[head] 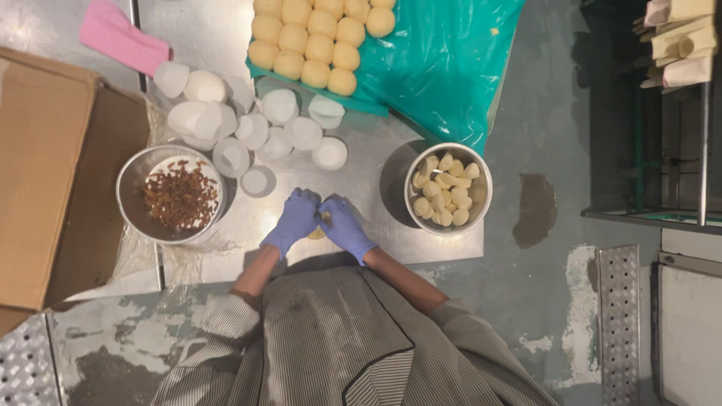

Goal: The person prepares pastries by first opening a cardboard box to retrieve a bowl of filling. They then separate several paper liners by hand and place a ball of dough onto the counter, flattening it and filling it with the contents of the bowl before sealing the dough around the filling.

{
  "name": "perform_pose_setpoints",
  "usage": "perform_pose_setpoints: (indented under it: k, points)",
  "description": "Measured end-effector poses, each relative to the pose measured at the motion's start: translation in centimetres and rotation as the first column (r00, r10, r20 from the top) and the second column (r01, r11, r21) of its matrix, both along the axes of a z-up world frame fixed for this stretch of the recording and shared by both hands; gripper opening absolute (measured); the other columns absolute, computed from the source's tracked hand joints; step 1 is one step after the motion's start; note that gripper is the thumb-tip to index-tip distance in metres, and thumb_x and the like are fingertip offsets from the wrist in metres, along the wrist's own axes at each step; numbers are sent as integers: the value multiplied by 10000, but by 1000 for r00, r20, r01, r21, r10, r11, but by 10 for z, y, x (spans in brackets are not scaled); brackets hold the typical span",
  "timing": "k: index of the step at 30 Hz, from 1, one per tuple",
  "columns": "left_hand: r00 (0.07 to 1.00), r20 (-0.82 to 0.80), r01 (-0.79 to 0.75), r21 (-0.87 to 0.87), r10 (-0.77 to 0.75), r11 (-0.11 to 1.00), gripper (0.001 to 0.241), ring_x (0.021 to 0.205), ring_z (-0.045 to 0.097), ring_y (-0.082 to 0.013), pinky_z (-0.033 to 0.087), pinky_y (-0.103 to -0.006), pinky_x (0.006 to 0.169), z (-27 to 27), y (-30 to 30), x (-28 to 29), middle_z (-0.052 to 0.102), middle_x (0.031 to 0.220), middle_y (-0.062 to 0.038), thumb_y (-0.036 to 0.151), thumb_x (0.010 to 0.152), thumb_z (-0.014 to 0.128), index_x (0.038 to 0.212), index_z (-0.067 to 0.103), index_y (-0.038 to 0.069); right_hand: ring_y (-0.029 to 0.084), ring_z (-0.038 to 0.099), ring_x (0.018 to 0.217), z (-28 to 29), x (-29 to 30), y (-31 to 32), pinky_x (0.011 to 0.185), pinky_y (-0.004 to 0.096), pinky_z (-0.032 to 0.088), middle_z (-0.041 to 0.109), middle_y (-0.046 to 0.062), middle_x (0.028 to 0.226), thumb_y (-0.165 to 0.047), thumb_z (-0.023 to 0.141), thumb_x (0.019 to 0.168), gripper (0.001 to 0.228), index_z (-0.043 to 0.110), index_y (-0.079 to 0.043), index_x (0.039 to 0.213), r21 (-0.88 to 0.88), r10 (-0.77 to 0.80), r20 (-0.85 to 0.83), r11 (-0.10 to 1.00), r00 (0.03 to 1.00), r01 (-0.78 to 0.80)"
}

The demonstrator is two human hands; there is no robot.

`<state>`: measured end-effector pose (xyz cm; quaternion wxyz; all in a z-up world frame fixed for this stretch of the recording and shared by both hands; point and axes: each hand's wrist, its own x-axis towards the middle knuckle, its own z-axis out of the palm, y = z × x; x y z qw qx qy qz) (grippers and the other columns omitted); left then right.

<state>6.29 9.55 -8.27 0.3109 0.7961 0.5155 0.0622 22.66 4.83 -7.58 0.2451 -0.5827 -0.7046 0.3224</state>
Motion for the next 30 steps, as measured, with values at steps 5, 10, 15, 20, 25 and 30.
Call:
perform_pose_setpoints:
  k: [5, 10, 15, 20, 25, 30]
  points:
    - [961, 238, 126, 85, -143, 988, 246, 1062, 616, -353, 515, -446, 938, 24, -6, -17, 656, 1046, -129, 95, 735, 710, 967, 637, 59, 366, 585, 1090, -11, 9, 13, 982, 465, 452, 623, 147, 1102, -177, 760, 822, 293, 633, -34, 1043, -87, 131, -69, 987, 989, -137]
    - [909, 392, 89, 152, -142, 984, 151, 1118, 640, -309, 487, -466, 987, 69, -32, -36, 689, 1062, -82, 163, 835, 752, 913, 635, 108, 301, 648, 867, 47, 7, -9, 790, 416, 516, 649, 133, 1015, -323, 751, 915, 308, 663, -54, 1035, -400, 184, -36, 898, 982, -183]
    - [849, 463, -231, -104, 253, 967, 543, 1141, 618, -341, 506, -458, 965, 123, -74, -50, 663, 1256, -169, 218, 864, 734, 1363, 588, 62, 259, 672, 849, 104, 14, -33, 775, 381, 530, 687, 113, 959, -298, 735, 929, 270, 696, -79, 1083, -281, 138, -147, 944, 979, -175]
    - [305, 344, -245, -872, 888, 423, 610, 1104, 671, -225, 547, -384, 879, 130, -81, -11, 570, 1416, -118, 341, 969, 522, 1515, 357, 125, 273, 660, 923, 137, 16, -28, 855, 400, 529, 690, 90, 965, -286, 761, 942, 246, 691, -82, 1061, 27, -30, 147, 999, 989, 26]
    - [-38, 226, -84, -971, 973, 222, 461, 1117, 666, -223, 575, -346, 924, 94, -79, 2, 623, 1303, -196, 228, 1034, 576, 1414, 538, -31, 326, 649, 1014, 150, 30, -40, 905, 426, 512, 680, 146, 1106, -275, 831, 792, 460, 675, -27, 1146, 170, 145, -188, 979, 971, -113]
    - [-130, 290, -75, -956, 948, 282, 422, 1152, 641, -247, 506, -369, 998, 81, -81, -9, 663, 1253, -151, 98, 999, 635, 1376, 567, -80, 347, 686, 852, 100, 153, -7, 747, 446, 538, 692, 168, 930, -408, 798, 911, 430, 675, -13, 1027, 310, -577, 349, 814, 738, 491]
